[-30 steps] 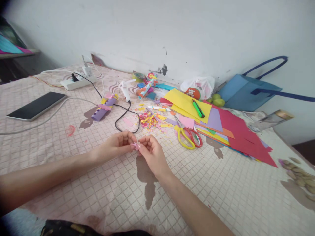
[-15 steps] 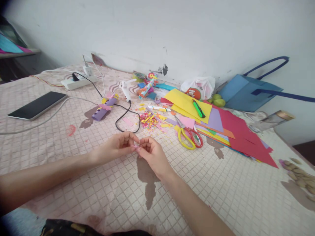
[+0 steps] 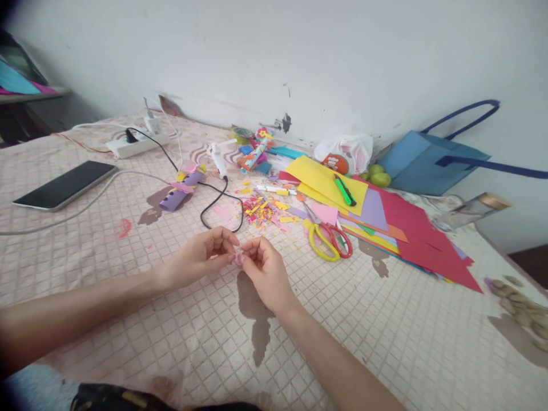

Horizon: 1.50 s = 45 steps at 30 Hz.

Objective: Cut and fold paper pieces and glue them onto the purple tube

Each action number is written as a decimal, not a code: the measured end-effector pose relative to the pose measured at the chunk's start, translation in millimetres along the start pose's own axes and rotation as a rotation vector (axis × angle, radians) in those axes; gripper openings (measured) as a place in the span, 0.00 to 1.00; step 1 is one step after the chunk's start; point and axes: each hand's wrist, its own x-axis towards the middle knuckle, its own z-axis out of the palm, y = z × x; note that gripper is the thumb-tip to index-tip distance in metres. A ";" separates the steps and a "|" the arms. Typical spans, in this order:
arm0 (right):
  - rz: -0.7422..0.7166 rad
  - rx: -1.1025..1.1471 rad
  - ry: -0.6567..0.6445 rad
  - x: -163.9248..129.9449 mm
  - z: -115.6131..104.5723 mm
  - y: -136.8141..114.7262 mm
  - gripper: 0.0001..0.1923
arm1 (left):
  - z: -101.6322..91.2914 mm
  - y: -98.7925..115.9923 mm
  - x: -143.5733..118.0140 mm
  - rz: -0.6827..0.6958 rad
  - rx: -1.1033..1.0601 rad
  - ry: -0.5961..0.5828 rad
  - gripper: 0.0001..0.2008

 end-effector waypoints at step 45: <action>-0.136 -0.416 -0.106 1.4 -12.0 -7.1 0.10 | -0.7 -1.0 -3.2 -0.009 0.158 0.024 0.08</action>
